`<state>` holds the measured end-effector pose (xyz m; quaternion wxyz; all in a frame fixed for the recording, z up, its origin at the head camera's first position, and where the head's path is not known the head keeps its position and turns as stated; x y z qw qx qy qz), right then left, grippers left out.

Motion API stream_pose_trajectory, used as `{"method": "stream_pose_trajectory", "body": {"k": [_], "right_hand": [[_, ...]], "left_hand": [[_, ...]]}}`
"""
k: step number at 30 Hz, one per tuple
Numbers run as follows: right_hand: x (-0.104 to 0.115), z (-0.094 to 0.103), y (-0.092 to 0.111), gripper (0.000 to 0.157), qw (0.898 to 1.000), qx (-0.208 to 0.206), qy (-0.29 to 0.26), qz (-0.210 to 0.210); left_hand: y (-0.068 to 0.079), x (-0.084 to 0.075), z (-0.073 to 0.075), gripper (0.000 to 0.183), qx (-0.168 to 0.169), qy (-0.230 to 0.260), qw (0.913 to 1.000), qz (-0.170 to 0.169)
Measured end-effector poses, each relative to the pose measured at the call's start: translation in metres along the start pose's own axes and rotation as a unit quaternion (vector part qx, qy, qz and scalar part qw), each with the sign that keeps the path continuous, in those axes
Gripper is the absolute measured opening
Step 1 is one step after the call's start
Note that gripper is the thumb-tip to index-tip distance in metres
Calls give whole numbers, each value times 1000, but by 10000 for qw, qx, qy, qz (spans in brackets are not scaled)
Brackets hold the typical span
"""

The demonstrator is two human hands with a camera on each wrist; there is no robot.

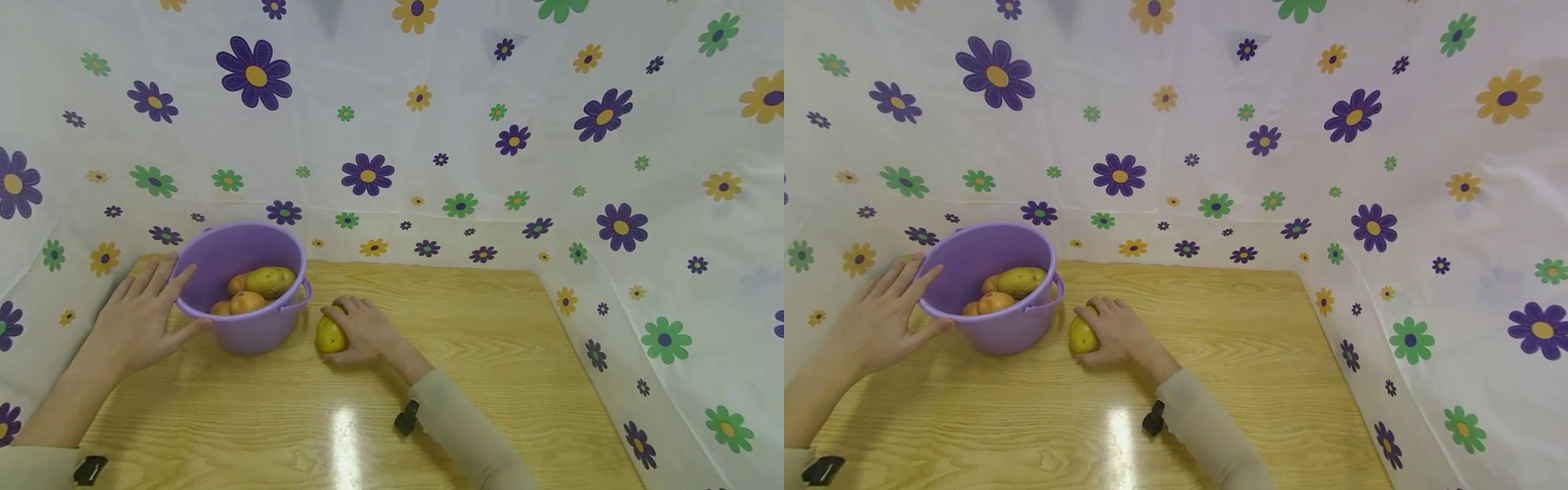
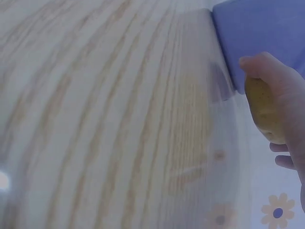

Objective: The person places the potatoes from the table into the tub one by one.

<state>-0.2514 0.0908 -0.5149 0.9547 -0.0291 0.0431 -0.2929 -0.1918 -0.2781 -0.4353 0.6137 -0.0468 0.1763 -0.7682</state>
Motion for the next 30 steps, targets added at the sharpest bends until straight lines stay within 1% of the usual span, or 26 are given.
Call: {"method": "stream_pose_trajectory", "body": {"k": [7,14,16,21,25,30], "right_hand": [[-2,6,0,97,9999,-119,-78,-16],[-3,17,1,94,9989,-416,168,162],[-3,21,1,94,9986,-471,164,184],[-5,29,2,95,9982,-591,17,123],[-5,34,2,96,9974,-710,-131,57],[-8,43,0,95,9956,-923,-164,7]], "left_hand": [[0,0,1,99,39,4,10000,25],[0,0,1,100,28,-8,10000,14],[0,-1,1,99,16,-1,10000,12],[0,-1,0,99,-3,-6,10000,-1],[0,-1,0,100,64,-15,10000,31],[0,-2,1,100,87,-14,9999,55]]}}
Point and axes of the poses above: each hand's wrist, its own y-axis away from the middle knuckle, its own z-axis out of the back of the hand, x = y × z, the point moved 3 cm from there along -y, towards the middle knuckle, and after that the axes turned 8 degrees about z, right-handed, at the moved point
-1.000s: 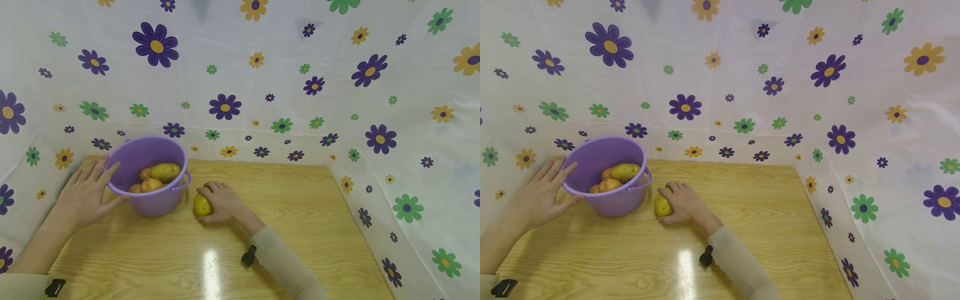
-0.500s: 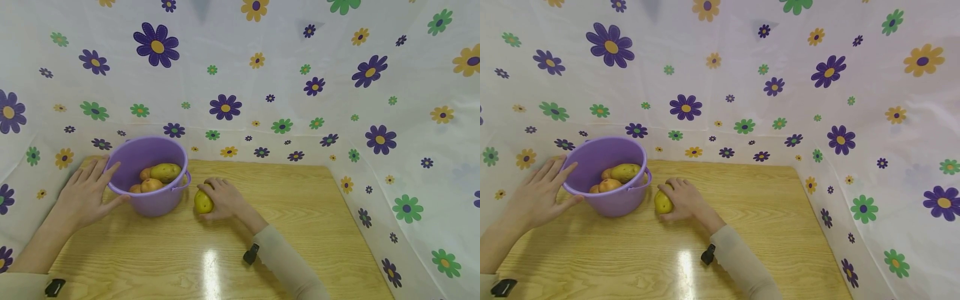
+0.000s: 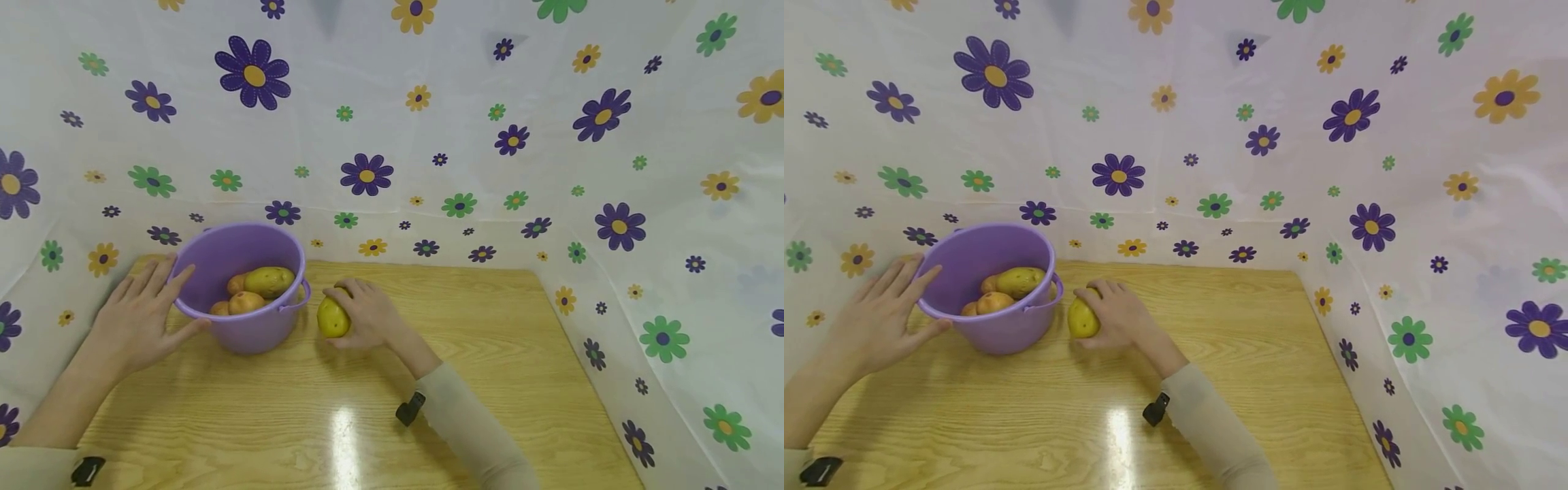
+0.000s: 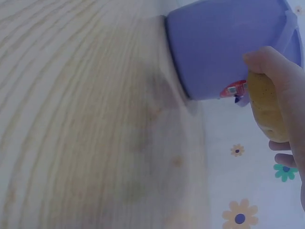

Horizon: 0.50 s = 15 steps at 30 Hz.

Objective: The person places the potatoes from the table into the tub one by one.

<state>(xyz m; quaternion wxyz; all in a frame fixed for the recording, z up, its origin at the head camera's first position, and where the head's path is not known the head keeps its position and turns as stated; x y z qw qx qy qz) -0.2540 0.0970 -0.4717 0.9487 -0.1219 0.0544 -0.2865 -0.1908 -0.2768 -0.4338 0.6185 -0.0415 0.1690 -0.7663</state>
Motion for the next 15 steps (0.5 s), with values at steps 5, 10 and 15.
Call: {"method": "stream_pose_trajectory", "body": {"k": [5,10,15], "right_hand": [[-2,10,-6,94,9997,-224,45,90],[-2,20,-10,93,9987,-473,-107,151],[-2,27,-14,92,9959,-842,-216,253]], "left_hand": [[0,0,0,100,20,-12,10000,9],[0,1,-1,101,77,-29,10000,33],[0,2,-1,102,60,-34,10000,6]]}}
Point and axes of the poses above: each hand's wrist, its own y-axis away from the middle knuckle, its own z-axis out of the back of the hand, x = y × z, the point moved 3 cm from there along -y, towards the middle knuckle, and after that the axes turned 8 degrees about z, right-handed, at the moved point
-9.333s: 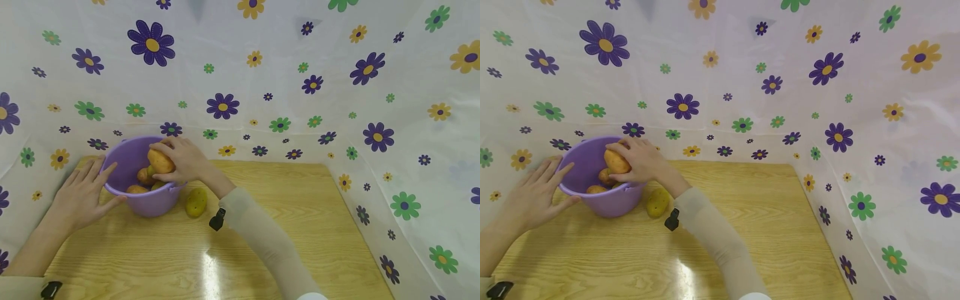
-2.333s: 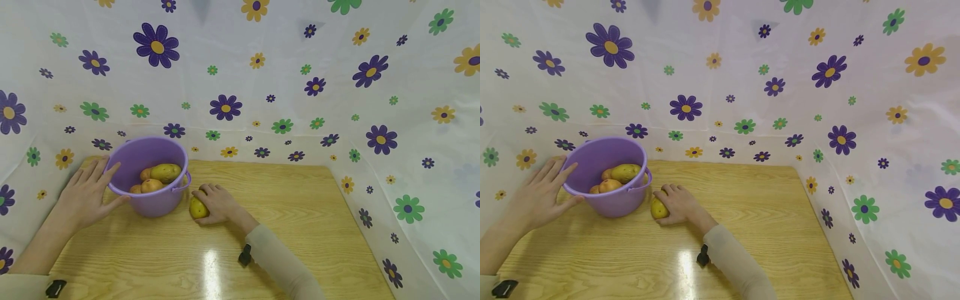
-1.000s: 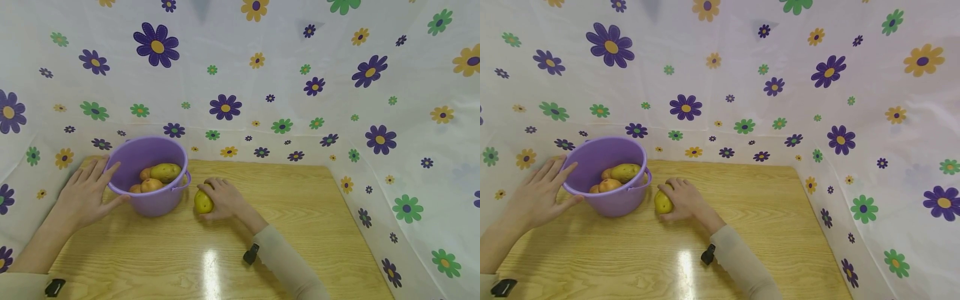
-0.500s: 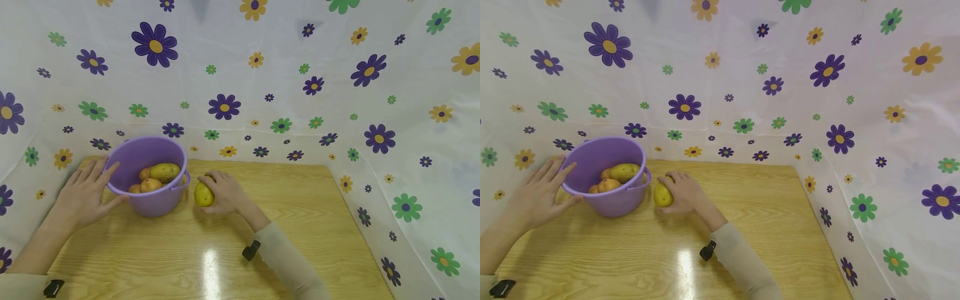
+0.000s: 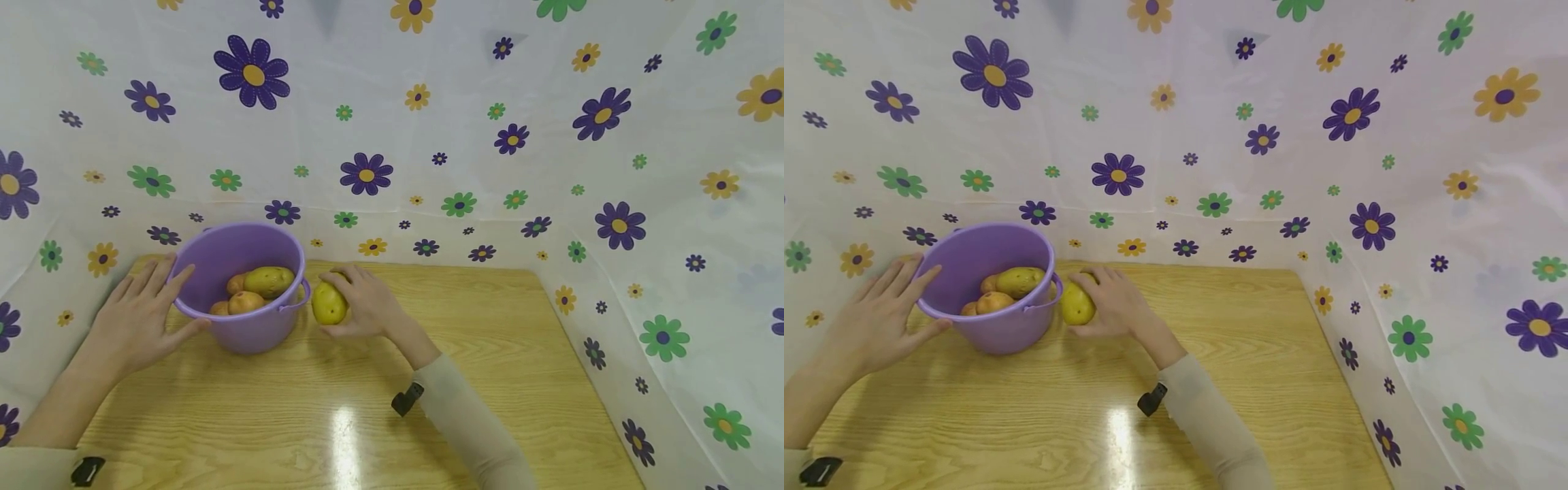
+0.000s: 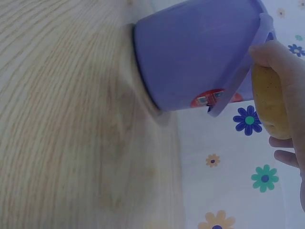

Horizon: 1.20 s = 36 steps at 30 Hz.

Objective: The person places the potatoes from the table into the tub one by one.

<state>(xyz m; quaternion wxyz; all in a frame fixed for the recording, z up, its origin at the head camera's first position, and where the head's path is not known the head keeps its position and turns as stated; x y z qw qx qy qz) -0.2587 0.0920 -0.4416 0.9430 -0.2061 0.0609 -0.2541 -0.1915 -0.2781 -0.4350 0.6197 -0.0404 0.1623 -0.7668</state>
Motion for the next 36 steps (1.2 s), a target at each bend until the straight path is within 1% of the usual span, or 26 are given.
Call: {"method": "stream_pose_trajectory", "body": {"k": [4,8,13,17,23,27,32,36], "right_hand": [[-2,5,-7,93,9994,-266,43,204],[-4,11,-13,94,9985,-454,-25,304],[-4,20,-21,92,9973,-641,-43,369],[-2,27,-28,91,9966,-711,-12,426],[1,33,-38,94,9963,-651,128,550],[1,35,-46,93,9970,-509,167,563],[3,36,-57,92,9979,-321,57,558],[4,35,-67,95,9986,-189,-36,491]], "left_hand": [[1,0,0,101,-42,11,10000,-25],[1,1,0,102,-47,24,10000,-19],[0,1,0,102,-52,4,10000,-14],[0,1,0,101,-34,1,10000,-15],[0,0,-1,101,-70,4,10000,-24],[0,1,-1,101,-87,33,10000,-33],[0,1,-2,101,-45,15,10000,-31],[0,1,-2,102,-41,7,10000,-25]]}}
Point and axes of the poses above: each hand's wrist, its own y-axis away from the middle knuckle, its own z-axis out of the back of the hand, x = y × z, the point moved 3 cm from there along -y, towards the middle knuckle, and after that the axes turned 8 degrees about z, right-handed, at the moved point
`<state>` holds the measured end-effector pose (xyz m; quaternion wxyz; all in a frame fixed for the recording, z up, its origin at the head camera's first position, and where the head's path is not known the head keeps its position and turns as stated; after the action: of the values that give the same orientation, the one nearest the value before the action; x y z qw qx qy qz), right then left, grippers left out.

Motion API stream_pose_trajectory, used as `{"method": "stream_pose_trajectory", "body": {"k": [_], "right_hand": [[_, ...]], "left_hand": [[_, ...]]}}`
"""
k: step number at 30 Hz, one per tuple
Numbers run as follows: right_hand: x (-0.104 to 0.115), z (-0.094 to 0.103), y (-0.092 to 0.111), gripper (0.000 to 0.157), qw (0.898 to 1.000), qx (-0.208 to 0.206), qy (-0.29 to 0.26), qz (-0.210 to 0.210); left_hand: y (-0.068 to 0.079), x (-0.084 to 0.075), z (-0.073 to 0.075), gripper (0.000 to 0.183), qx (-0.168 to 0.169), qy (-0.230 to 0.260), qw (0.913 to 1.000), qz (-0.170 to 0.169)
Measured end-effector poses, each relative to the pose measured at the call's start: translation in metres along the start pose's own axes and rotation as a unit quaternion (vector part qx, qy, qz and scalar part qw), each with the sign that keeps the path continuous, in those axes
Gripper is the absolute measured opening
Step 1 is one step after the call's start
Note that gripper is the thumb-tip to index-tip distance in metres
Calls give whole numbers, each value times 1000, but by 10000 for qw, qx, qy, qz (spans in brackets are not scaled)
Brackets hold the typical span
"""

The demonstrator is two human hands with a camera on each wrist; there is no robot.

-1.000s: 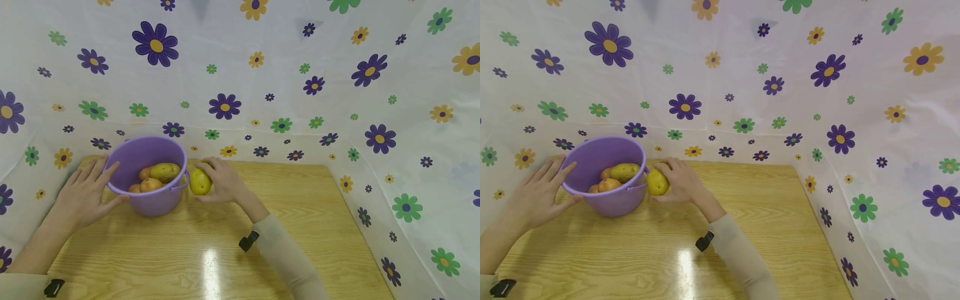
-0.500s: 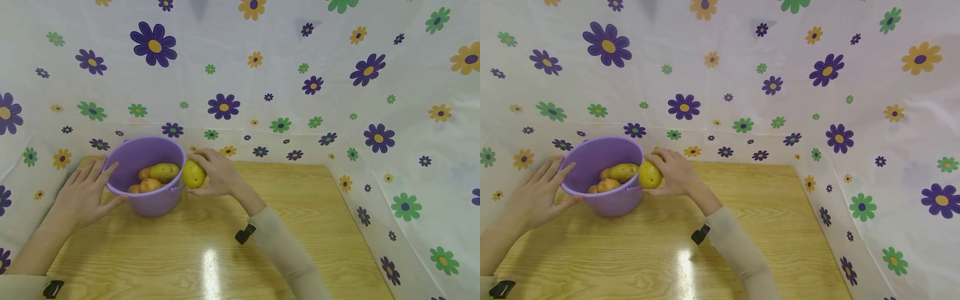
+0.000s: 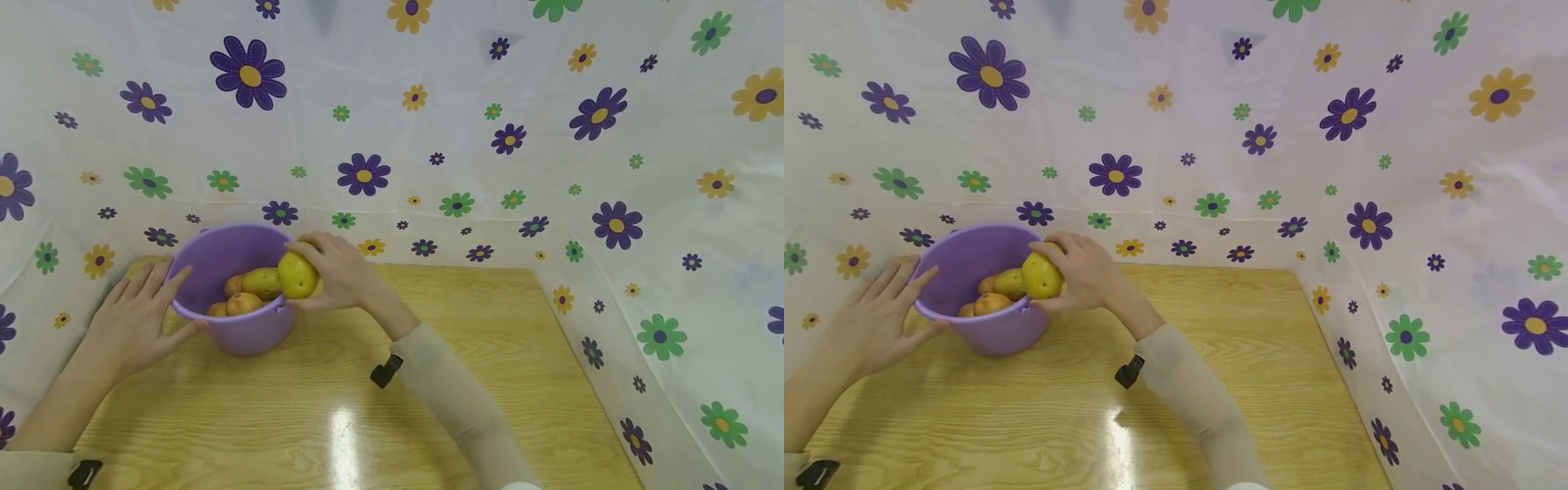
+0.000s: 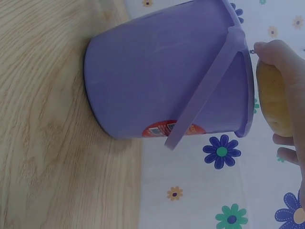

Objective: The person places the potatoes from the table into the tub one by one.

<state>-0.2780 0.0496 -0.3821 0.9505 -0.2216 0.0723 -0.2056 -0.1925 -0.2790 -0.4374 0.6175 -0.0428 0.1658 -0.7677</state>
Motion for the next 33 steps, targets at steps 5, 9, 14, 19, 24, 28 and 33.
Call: {"method": "stream_pose_trajectory", "body": {"k": [5,9,14,19,24,28,33], "right_hand": [[-1,-4,-11,96,9998,113,-65,-116],[0,-6,-19,97,9993,265,-127,-214],[0,-8,-27,97,9984,413,-204,-313],[1,-10,-37,97,9978,497,-275,-354],[2,-12,-47,96,9957,869,-123,-288],[3,-14,-56,96,9903,1375,8,-195],[4,-18,-64,95,9838,1773,128,-212]], "left_hand": [[0,-1,0,102,8,18,10000,13],[0,-1,0,102,15,45,10000,17],[0,-1,1,100,32,28,10000,28],[0,0,0,100,6,4,10000,29],[0,0,0,100,-2,16,10000,25],[0,-1,2,101,17,2,10000,25],[1,-1,3,101,41,-6,10000,26]]}}
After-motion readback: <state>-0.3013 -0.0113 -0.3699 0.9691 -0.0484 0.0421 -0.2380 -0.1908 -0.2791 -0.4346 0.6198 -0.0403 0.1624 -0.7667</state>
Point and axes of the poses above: each hand's wrist, its own y-axis away from the middle knuckle, its own z-axis out of the back of the hand, x = y × z, the point moved 3 cm from there along -y, towards the middle knuckle, and after that the axes turned 8 degrees about z, right-handed, at the moved point
